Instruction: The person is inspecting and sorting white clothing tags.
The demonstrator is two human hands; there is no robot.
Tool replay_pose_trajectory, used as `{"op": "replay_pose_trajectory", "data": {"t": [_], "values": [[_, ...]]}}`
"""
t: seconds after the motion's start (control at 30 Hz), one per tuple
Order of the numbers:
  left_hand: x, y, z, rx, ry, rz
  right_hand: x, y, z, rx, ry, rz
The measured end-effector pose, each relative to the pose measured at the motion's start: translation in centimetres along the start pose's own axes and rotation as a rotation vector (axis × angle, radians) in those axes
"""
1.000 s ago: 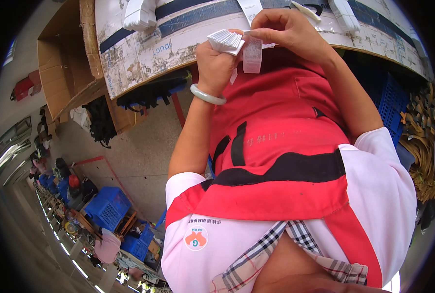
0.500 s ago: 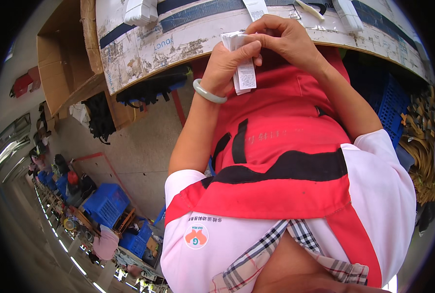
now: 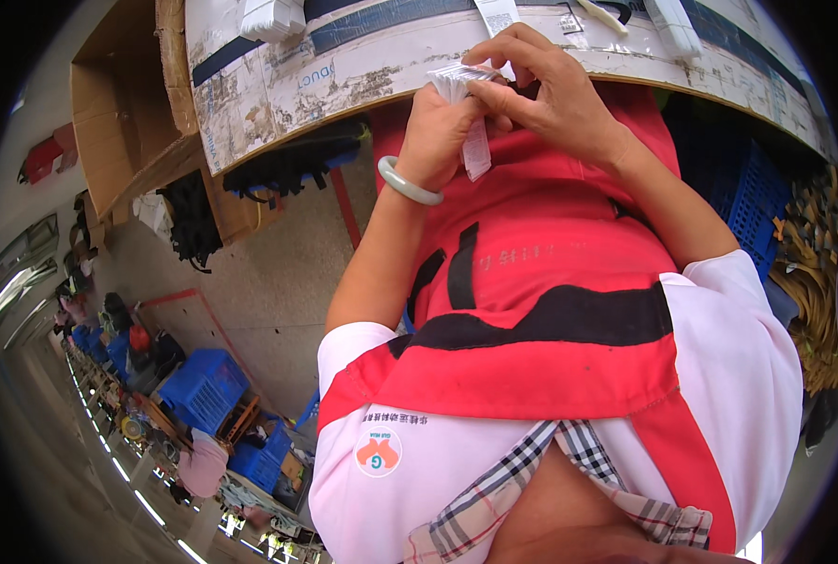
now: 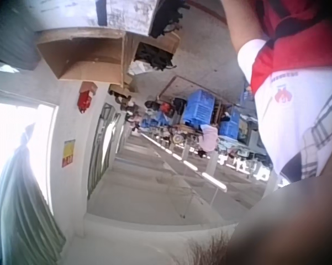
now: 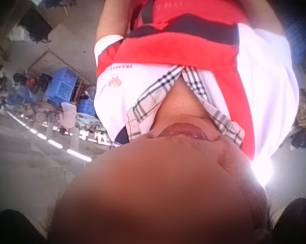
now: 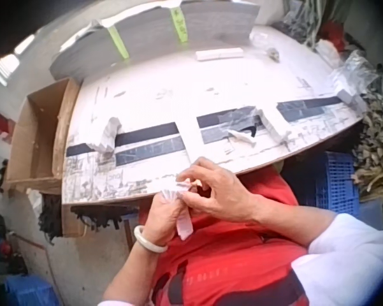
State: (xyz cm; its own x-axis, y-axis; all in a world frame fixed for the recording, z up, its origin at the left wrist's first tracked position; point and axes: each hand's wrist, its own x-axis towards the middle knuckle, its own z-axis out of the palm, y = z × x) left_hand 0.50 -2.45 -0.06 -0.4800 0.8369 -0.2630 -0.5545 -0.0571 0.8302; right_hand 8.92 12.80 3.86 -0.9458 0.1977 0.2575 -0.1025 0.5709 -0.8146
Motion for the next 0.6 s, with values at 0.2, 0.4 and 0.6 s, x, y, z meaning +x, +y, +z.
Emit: {"op": "replay_pose_trajectory", "data": {"t": [0.2,0.4,0.6], "values": [[-0.3,0.0,0.1,-0.247,-0.035,-0.046,-0.5,0.8,-0.5,0.132,-0.039,-0.005],[-0.4,0.6,0.5,-0.213,-0.032,-0.110,-0.2,1.8,-1.0,0.258,-0.091,0.007],[-0.8,0.4,0.7,-0.231,-0.046,-0.214,0.8,1.2,-2.8,0.215,-0.312,0.050]]}}
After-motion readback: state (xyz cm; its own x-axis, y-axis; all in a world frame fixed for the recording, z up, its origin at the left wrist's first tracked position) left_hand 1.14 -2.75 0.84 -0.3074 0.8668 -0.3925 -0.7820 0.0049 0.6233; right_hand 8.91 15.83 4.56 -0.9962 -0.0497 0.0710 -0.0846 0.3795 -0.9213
